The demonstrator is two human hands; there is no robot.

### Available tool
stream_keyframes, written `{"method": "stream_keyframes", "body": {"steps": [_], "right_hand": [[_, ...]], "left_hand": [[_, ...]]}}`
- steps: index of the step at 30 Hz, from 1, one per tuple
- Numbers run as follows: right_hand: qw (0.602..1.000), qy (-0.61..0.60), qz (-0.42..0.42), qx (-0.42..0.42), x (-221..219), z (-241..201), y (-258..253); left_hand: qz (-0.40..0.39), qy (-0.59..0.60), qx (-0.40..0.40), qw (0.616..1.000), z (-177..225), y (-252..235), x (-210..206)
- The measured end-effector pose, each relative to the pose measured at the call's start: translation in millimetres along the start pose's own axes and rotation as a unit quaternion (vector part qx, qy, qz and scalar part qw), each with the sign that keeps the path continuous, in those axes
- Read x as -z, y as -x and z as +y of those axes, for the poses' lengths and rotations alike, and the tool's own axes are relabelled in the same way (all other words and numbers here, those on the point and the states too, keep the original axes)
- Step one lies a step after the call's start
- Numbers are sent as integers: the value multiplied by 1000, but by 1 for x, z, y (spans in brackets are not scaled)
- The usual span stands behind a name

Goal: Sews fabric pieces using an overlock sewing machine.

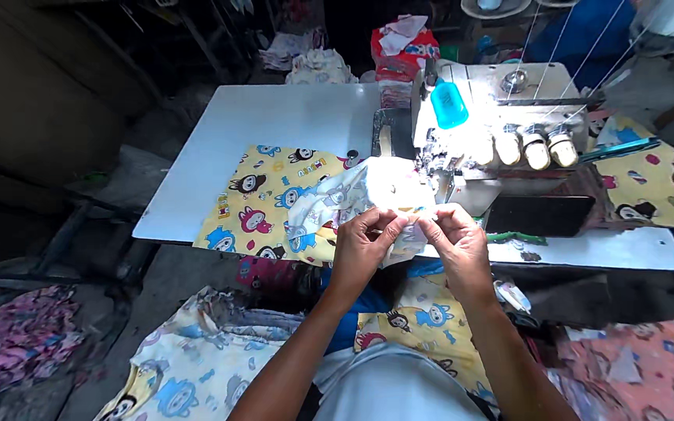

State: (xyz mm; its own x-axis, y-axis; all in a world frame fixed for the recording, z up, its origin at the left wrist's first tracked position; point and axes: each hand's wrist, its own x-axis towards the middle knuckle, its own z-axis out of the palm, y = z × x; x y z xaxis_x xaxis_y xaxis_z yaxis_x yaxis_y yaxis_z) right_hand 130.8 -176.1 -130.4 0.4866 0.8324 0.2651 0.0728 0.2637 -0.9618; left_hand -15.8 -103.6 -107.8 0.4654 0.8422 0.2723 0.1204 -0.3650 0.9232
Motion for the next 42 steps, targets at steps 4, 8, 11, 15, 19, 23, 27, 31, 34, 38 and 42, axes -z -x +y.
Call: {"method": "stream_keyframes", "body": {"steps": [4,8,11,15,19,23,27,31,34,38,42], "right_hand": [[1000,-1,-7,-13,0,0,-6],[998,-45,-12,-44,-4,-1,-12],[996,-58,-9,-67,-5,0,-17],[996,-36,-4,-78,-4,1,-22],[997,-27,6,-77,-6,3,-24],[997,-25,-9,-76,-5,5,-24],[995,-43,-18,-85,-3,3,-24],[996,-17,-10,-93,-3,2,-27],[997,-7,-10,-79,-2,2,-28],[997,-5,-6,-73,0,3,-28],[998,7,-3,-66,-1,2,-24]], "left_hand": [[2,1,5,1000,-4,-6,2],[9,44,43,998,-10,-14,5],[-4,83,89,993,-9,-19,7],[-21,114,119,986,-10,-22,11],[-32,119,110,986,-13,-22,11],[-3,113,103,988,-15,-22,7],[-5,154,121,981,-12,-23,7],[-21,174,146,974,-8,-23,9],[-46,185,143,971,-6,-22,12],[-72,149,128,978,-6,-18,11],[-47,71,94,992,-11,-18,1]]}}
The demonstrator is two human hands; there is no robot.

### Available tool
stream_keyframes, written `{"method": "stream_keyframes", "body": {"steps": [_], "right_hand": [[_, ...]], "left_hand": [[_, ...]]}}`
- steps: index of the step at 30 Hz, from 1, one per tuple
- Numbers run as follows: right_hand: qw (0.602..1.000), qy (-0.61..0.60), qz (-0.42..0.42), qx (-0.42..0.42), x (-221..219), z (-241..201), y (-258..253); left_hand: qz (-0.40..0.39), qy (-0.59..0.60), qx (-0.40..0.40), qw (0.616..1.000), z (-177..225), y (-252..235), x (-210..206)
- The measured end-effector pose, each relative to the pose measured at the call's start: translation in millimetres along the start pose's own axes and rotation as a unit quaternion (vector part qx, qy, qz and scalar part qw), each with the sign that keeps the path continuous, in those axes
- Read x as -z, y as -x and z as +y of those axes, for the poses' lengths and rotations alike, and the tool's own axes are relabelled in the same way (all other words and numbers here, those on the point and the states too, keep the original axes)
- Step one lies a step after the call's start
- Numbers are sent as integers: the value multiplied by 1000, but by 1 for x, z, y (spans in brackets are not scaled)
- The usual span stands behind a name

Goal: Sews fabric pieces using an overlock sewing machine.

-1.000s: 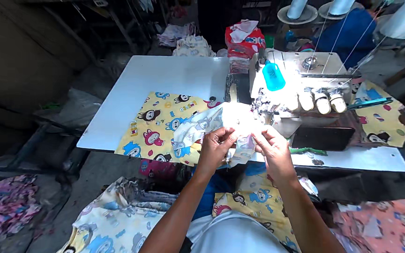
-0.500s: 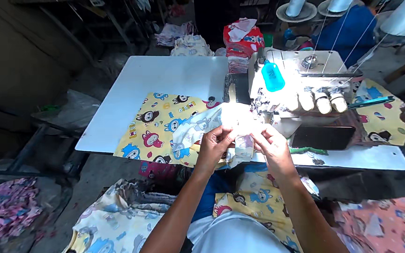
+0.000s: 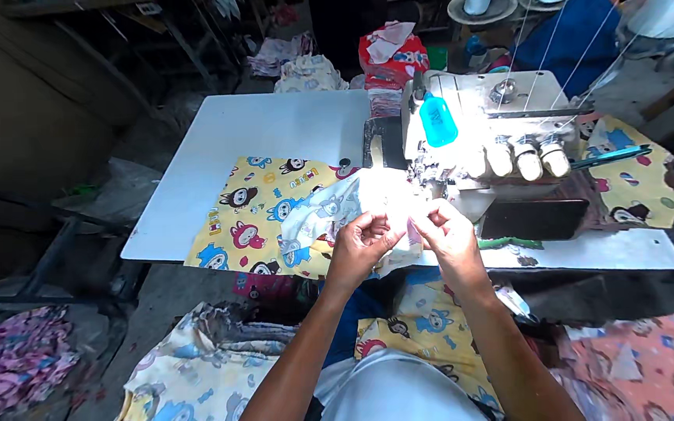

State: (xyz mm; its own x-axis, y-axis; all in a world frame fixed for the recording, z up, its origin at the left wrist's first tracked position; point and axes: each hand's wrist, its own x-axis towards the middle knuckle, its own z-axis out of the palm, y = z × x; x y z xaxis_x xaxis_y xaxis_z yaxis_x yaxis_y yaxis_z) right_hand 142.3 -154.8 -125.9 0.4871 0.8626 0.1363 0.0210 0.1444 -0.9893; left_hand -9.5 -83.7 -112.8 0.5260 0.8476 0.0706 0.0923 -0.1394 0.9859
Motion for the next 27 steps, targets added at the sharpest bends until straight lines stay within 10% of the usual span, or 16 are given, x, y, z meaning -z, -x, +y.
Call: {"method": "stream_keyframes", "body": {"steps": [10,20,27], "right_hand": [[992,-122,-41,-10,5,11,15],[965,-172,-195,-20,6,11,14],[991,-83,-48,97,4,-2,19]], "left_hand": [[14,-8,-67,998,-5,-1,-5],[-155,-40,-196,967,21,-10,11],[-61,71,-97,991,1,-4,5]]}}
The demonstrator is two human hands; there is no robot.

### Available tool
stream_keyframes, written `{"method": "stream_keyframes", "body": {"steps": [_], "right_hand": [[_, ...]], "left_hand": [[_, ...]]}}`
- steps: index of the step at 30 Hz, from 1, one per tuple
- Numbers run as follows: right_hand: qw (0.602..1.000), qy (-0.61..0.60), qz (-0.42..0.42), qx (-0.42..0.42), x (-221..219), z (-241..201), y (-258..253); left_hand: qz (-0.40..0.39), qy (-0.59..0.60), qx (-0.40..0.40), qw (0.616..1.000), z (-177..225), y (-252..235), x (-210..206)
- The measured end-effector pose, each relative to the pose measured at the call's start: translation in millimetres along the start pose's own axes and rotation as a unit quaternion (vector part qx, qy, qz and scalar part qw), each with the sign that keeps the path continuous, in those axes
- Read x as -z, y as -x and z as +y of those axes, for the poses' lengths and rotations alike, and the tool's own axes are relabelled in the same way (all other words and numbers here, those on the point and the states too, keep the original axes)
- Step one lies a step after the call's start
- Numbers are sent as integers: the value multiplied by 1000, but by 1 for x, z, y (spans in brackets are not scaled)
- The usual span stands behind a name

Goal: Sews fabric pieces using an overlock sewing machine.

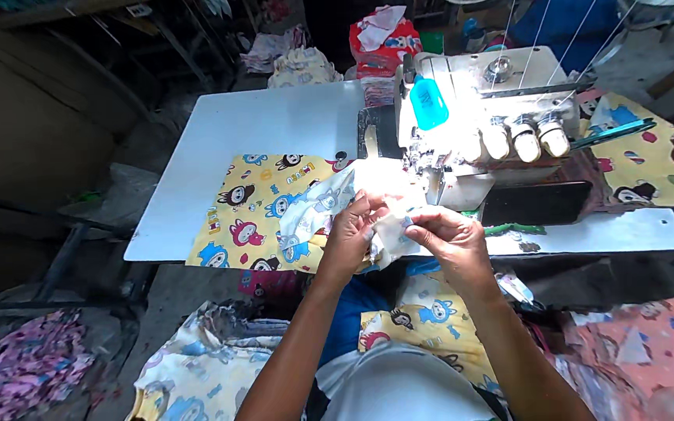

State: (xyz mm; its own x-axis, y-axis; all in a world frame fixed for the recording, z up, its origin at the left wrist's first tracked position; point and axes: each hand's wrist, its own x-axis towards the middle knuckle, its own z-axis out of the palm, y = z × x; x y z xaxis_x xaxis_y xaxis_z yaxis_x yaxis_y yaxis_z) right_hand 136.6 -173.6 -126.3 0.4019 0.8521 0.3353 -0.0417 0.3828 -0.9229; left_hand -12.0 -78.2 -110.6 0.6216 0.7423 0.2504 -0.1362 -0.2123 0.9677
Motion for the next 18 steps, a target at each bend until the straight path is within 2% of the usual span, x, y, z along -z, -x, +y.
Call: {"method": "stream_keyframes", "body": {"steps": [4,8,10,13,16,18], "right_hand": [[990,121,29,63,-1,1,1],[976,188,44,105,-2,7,-1],[983,157,33,91,-1,6,-2],[999,14,-23,34,5,2,-3],[992,-88,-87,-5,15,0,-6],[986,-112,-122,-23,20,-3,-10]], "left_hand": [[42,81,99,991,-14,10,-7],[18,64,80,995,-11,13,-7],[0,35,62,997,-7,12,-4],[-15,48,51,997,-7,14,1],[-36,163,103,981,-5,17,5],[-59,187,156,968,2,18,7]]}}
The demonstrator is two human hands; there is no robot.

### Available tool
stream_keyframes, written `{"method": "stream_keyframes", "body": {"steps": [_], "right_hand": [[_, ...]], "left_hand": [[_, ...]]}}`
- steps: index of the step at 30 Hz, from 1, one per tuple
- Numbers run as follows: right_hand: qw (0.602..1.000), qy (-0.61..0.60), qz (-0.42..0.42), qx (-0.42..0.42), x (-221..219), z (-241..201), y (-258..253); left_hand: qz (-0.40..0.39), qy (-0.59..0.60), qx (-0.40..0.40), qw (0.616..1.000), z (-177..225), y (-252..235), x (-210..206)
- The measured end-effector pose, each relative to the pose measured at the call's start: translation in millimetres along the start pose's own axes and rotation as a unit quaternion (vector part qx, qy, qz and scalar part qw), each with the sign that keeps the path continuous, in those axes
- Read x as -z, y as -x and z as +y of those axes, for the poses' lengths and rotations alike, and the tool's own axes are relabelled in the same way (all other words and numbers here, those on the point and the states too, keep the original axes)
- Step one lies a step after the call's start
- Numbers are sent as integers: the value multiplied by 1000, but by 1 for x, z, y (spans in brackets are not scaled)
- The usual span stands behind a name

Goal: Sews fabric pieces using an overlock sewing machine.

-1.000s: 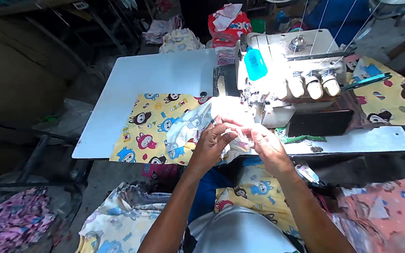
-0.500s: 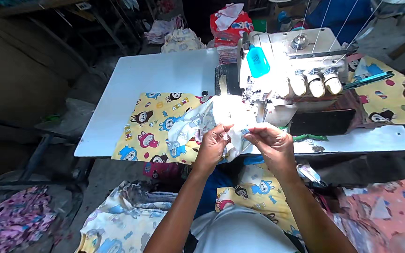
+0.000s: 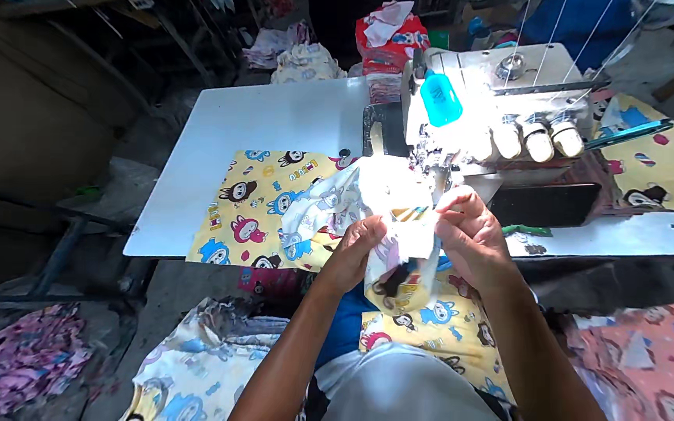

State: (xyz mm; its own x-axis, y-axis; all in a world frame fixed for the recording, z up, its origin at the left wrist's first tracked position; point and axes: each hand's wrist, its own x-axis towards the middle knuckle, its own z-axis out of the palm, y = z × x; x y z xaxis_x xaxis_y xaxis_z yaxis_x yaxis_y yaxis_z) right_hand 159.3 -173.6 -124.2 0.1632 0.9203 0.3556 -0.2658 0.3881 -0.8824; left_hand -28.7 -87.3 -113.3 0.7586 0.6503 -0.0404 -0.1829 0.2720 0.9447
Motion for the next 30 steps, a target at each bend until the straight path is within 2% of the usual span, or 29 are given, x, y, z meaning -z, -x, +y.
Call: {"method": "stream_keyframes", "body": {"steps": [4,6,10,14,16,22,25,27,30], "right_hand": [[998,-20,-55,2,8,-9,-4],[997,-7,-75,11,13,-11,-5],[994,-11,-110,15,17,-10,-7],[991,-11,-130,19,22,-6,-8],[989,-19,-145,13,23,-6,-8],[987,-12,-153,41,27,-4,-9],[989,-19,-144,37,30,-2,-7],[991,-16,-130,20,30,-2,-6],[995,2,-95,-32,30,-5,-4]], "left_hand": [[-123,16,83,989,1,-7,13],[-161,-19,88,983,3,-10,19],[-155,-75,9,985,11,-14,23],[-152,-59,-54,985,13,-19,29],[-150,-60,-52,985,14,-21,28],[-151,-122,33,980,14,-22,18],[-152,-127,3,980,12,-22,24],[-133,-94,-19,986,13,-22,29],[-146,-38,-46,988,18,-23,34]]}}
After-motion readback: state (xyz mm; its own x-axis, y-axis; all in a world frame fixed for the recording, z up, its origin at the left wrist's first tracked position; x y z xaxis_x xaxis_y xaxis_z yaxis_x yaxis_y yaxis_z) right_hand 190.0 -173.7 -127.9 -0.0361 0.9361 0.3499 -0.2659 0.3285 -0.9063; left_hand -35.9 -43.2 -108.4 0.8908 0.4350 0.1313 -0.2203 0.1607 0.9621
